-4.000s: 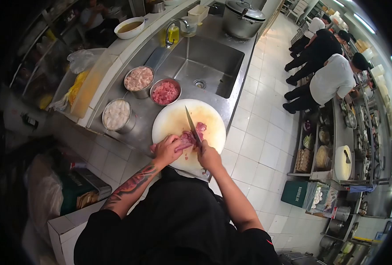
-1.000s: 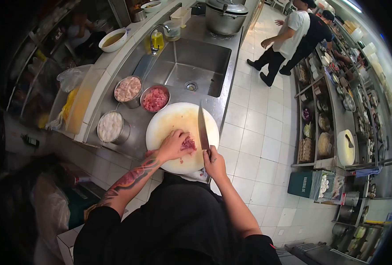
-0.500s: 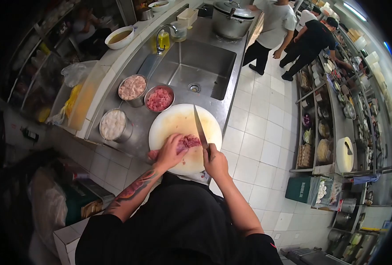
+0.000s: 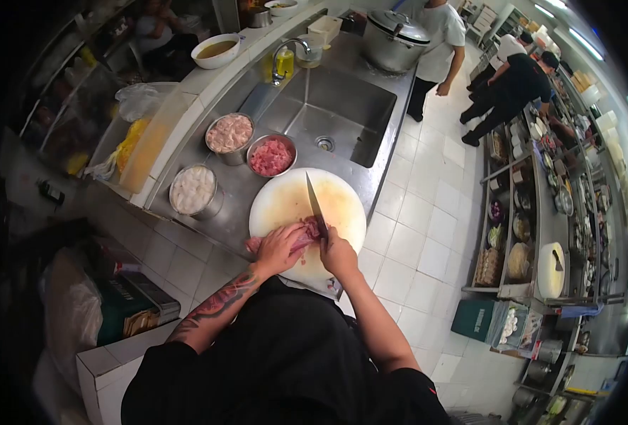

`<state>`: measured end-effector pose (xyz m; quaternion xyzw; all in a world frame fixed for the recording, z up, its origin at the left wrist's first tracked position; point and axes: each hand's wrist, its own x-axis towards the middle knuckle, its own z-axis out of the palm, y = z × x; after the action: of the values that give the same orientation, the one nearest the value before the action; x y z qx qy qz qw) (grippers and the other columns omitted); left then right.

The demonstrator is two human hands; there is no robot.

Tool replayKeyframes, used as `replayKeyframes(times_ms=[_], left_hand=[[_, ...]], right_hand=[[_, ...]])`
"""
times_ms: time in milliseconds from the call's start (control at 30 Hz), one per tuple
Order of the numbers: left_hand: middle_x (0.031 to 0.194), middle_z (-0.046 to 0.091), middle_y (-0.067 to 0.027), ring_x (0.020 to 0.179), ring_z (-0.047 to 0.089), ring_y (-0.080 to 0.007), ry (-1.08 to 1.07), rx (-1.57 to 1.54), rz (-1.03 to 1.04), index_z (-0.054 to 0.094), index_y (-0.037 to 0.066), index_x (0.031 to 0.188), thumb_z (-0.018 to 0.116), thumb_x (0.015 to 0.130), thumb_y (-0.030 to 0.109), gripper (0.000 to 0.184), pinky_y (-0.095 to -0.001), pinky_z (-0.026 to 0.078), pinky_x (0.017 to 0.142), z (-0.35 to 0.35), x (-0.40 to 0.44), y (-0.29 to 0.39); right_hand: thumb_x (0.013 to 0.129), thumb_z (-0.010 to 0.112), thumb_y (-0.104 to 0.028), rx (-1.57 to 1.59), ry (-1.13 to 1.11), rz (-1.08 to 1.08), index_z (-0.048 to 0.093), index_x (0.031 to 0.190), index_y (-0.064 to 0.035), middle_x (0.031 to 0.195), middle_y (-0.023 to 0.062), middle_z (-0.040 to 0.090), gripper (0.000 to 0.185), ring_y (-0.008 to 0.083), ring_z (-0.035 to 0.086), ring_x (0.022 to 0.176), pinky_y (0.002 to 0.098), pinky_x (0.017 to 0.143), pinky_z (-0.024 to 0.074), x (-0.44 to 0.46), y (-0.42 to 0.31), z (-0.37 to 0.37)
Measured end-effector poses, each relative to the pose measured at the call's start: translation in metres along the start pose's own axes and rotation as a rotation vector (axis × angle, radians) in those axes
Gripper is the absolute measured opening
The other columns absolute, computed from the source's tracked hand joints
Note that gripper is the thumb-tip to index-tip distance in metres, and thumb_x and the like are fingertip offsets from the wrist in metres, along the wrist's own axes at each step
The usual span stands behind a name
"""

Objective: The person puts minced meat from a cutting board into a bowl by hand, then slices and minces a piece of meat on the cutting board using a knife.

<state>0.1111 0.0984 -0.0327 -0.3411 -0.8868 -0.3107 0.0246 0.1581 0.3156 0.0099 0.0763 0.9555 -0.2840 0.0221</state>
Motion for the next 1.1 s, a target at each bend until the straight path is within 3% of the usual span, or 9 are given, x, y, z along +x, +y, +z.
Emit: replayKeyframes(times_ms=[167, 300, 433, 533, 700, 767, 900, 1000, 1100], left_hand=[[0.140, 0.063, -0.0099, 0.128, 0.063, -0.0330, 0.090, -0.053, 0.006, 0.063, 0.006, 0.141, 0.078, 0.088, 0.025, 0.058, -0.0466, 0.051, 0.106, 0.005, -0.009, -0.002], [0.139, 0.062, -0.0101, 0.126, 0.062, -0.0347, 0.078, -0.086, -0.015, 0.063, 0.006, 0.137, 0.079, 0.086, 0.020, 0.056, -0.0464, 0.051, 0.106, 0.013, -0.008, -0.007], [0.136, 0.063, -0.0112, 0.125, 0.063, -0.0343, 0.111, -0.116, 0.040, 0.065, 0.006, 0.134, 0.080, 0.086, 0.019, 0.052, -0.0470, 0.052, 0.103, 0.011, -0.007, -0.008], [0.133, 0.064, -0.0114, 0.124, 0.063, -0.0343, 0.121, -0.131, 0.013, 0.066, 0.005, 0.130, 0.080, 0.086, 0.019, 0.048, -0.0469, 0.053, 0.102, 0.012, -0.010, -0.003], [0.128, 0.064, -0.0119, 0.120, 0.065, -0.0336, 0.139, -0.127, 0.026, 0.067, 0.005, 0.125, 0.081, 0.085, 0.019, 0.045, -0.0449, 0.054, 0.101, 0.008, -0.010, -0.006], [0.127, 0.064, -0.0123, 0.118, 0.065, -0.0342, 0.181, -0.104, 0.004, 0.067, 0.005, 0.122, 0.082, 0.085, 0.020, 0.043, -0.0450, 0.054, 0.100, 0.011, -0.012, -0.006], [0.127, 0.064, -0.0129, 0.117, 0.065, -0.0346, 0.172, -0.108, -0.015, 0.067, 0.005, 0.119, 0.082, 0.085, 0.020, 0.041, -0.0448, 0.054, 0.099, 0.012, -0.009, -0.008], [0.124, 0.064, -0.0145, 0.118, 0.063, -0.0372, 0.138, -0.137, 0.007, 0.066, 0.004, 0.118, 0.080, 0.087, 0.020, 0.038, -0.0472, 0.053, 0.100, 0.011, -0.015, -0.010], [0.123, 0.065, -0.0144, 0.118, 0.063, -0.0368, 0.171, -0.132, -0.004, 0.066, 0.004, 0.116, 0.081, 0.086, 0.020, 0.037, -0.0475, 0.053, 0.099, 0.014, -0.012, -0.007]], right_hand=[[0.103, 0.064, -0.027, 0.091, 0.065, 0.016, 0.059, 0.117, -0.0046, 0.086, 0.0303, 0.074, 0.027, 0.0527, 0.072, 0.081, 0.0623, 0.072, 0.0563, -0.018, -0.027, -0.015], [0.103, 0.065, -0.026, 0.038, -0.062, -0.068, 0.054, 0.121, -0.0057, 0.086, 0.0301, 0.073, 0.029, 0.0526, 0.072, 0.081, 0.0637, 0.073, 0.0555, 0.016, 0.038, 0.017], [0.103, 0.064, -0.025, 0.084, 0.021, -0.006, 0.053, 0.125, -0.0062, 0.086, 0.0309, 0.073, 0.031, 0.0537, 0.072, 0.079, 0.0655, 0.071, 0.0547, -0.011, -0.028, -0.028], [0.104, 0.059, -0.024, -0.003, -0.052, -0.024, 0.054, 0.123, -0.0041, 0.084, 0.0308, 0.073, 0.028, 0.0532, 0.072, 0.080, 0.0654, 0.072, 0.0547, -0.009, 0.006, 0.019], [0.104, 0.061, -0.025, -0.050, -0.080, -0.035, 0.055, 0.121, -0.0031, 0.080, 0.0296, 0.072, 0.028, 0.0517, 0.072, 0.078, 0.0625, 0.070, 0.0553, -0.008, -0.031, -0.038], [0.104, 0.062, -0.026, 0.078, 0.055, -0.029, 0.056, 0.117, -0.0031, 0.080, 0.0299, 0.072, 0.027, 0.0516, 0.072, 0.078, 0.0612, 0.069, 0.0555, -0.023, -0.045, -0.032], [0.105, 0.064, -0.022, 0.059, -0.090, -0.099, 0.052, 0.118, -0.0049, 0.083, 0.0281, 0.072, 0.025, 0.0516, 0.071, 0.078, 0.0614, 0.068, 0.0543, -0.005, 0.018, 0.026], [0.104, 0.064, -0.022, 0.062, -0.055, -0.090, 0.051, 0.123, -0.0050, 0.083, 0.0287, 0.072, 0.028, 0.0521, 0.071, 0.078, 0.0614, 0.068, 0.0540, -0.017, -0.030, -0.025], [0.102, 0.062, -0.024, 0.099, 0.028, -0.019, 0.055, 0.123, -0.0049, 0.083, 0.0298, 0.073, 0.029, 0.0509, 0.073, 0.081, 0.0631, 0.073, 0.0560, -0.019, -0.019, 0.001]])
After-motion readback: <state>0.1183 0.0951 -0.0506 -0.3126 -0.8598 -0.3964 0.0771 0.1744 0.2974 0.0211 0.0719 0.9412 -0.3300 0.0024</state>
